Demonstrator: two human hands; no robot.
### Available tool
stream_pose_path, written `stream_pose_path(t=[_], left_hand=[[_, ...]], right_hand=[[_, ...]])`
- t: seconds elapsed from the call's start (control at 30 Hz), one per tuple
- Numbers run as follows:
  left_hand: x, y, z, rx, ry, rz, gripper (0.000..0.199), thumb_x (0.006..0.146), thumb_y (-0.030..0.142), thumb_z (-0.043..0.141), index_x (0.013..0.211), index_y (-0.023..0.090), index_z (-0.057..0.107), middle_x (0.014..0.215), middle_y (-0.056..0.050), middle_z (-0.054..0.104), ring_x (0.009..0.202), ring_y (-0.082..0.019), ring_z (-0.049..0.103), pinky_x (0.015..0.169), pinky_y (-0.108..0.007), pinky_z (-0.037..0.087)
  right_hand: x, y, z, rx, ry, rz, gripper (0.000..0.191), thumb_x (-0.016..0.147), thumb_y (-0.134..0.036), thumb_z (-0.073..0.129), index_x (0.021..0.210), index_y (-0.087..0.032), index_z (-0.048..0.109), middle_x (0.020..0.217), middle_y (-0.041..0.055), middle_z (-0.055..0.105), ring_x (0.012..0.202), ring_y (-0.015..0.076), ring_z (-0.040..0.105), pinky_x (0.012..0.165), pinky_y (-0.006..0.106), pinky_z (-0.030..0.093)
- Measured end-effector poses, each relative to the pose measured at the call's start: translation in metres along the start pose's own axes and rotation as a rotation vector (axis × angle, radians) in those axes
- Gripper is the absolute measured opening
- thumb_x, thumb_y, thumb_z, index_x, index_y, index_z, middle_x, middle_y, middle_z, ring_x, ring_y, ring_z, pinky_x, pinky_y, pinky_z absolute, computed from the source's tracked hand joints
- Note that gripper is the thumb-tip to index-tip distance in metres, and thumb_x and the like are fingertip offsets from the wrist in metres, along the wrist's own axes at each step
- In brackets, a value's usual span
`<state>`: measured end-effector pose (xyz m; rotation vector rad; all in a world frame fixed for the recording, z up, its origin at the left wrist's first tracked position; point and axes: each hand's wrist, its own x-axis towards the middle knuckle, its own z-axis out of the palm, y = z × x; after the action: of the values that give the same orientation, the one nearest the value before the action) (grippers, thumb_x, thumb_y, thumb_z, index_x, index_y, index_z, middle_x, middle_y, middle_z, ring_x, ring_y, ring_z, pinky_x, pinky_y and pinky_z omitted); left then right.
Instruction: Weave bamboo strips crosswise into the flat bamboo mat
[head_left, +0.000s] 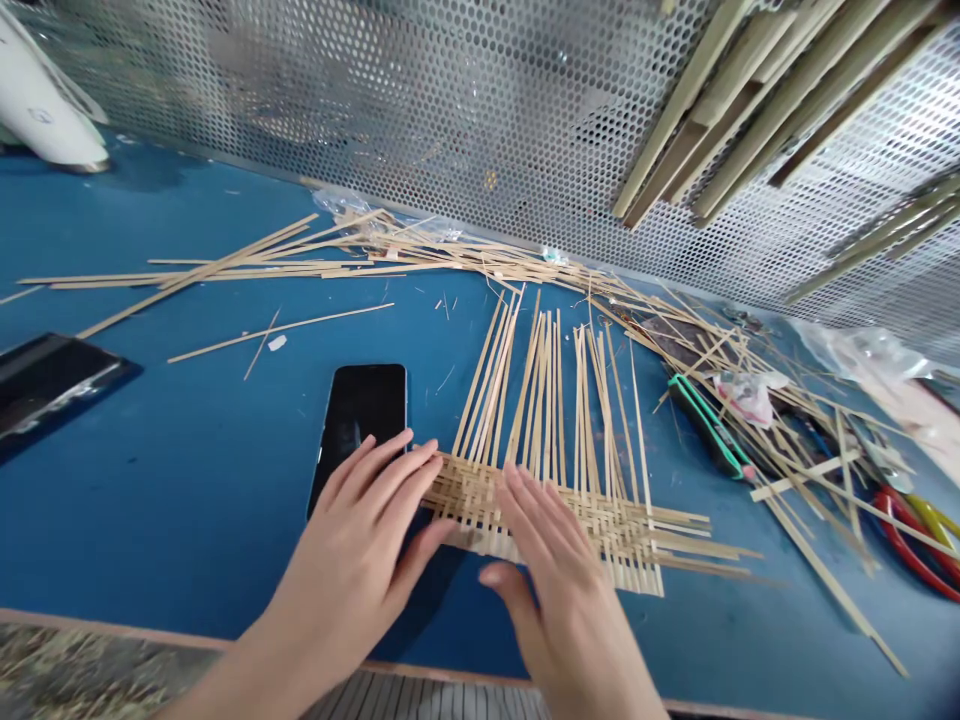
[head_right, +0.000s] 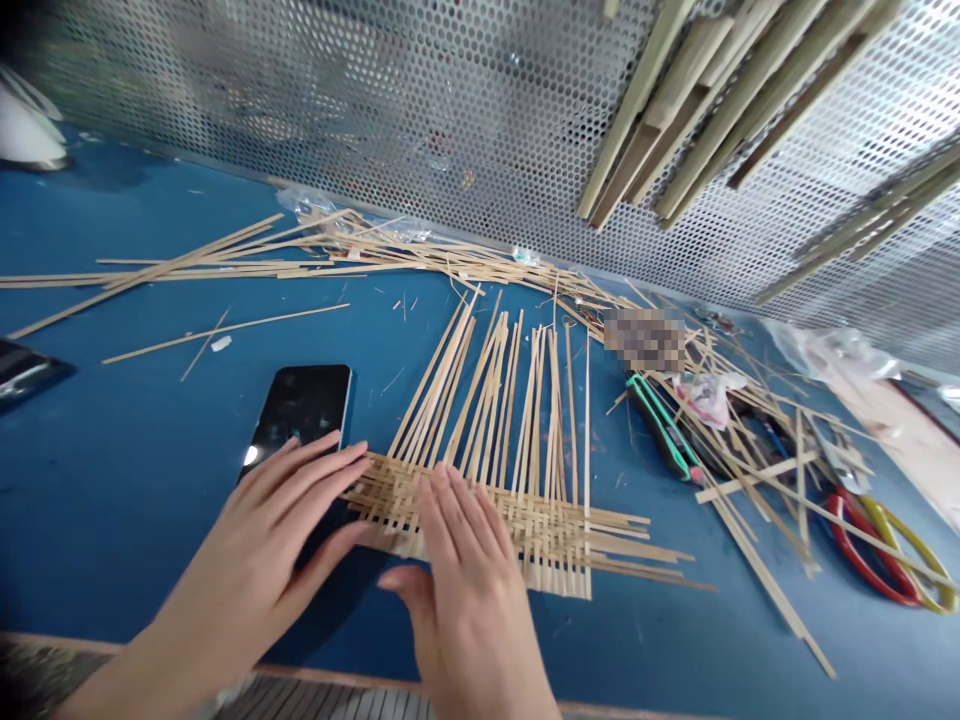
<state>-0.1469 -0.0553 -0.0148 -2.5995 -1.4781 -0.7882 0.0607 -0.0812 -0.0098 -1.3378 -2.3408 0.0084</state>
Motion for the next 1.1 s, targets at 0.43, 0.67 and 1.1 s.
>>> stream_pose_path(t=[0.43,0.67,1.1], left_hand=[[0.08,-0.063,-0.007,-0.43,-0.611,-0.208,0.025,0.092,0.045,0.049,0.103,0.033,0.068,0.112,0.004,0.068,0.1,-0.019,0.063,0.084,-0.031,0.046],[0.095,-0.054,0.003,-0.445,-0.706,-0.24,0.018,0.075,0.026,0.063,0.092,0.024,0.067,0.089,0.002,0.069,0.08,-0.015,0.063,0.071,-0.026,0.044],[0.106,-0.048,0.008,-0.686,-0.821,-0.564,0.05,0.071,0.039,0.06,0.116,0.02,0.047,0.117,-0.008,0.064,0.087,-0.019,0.07,0.076,-0.029,0.052]], right_hand=[[-0.108,0.163,-0.058,-0.466,0.468,0.667,0.051,0.091,-0.055,0.045,0.103,-0.014,0.073,0.101,0.0136,0.074,0.098,0.0333,0.07,0.09,0.041,0.053],[-0.111,0.149,-0.058,-0.24,0.496,0.782,0.04,0.09,-0.046,0.049,0.103,-0.017,0.072,0.107,0.0121,0.073,0.11,0.031,0.065,0.098,0.039,0.048],[-0.111,0.144,-0.061,-0.219,0.305,0.911,0.037,0.091,-0.044,0.047,0.108,-0.02,0.07,0.11,0.0088,0.072,0.105,0.0303,0.067,0.084,0.037,0.051]])
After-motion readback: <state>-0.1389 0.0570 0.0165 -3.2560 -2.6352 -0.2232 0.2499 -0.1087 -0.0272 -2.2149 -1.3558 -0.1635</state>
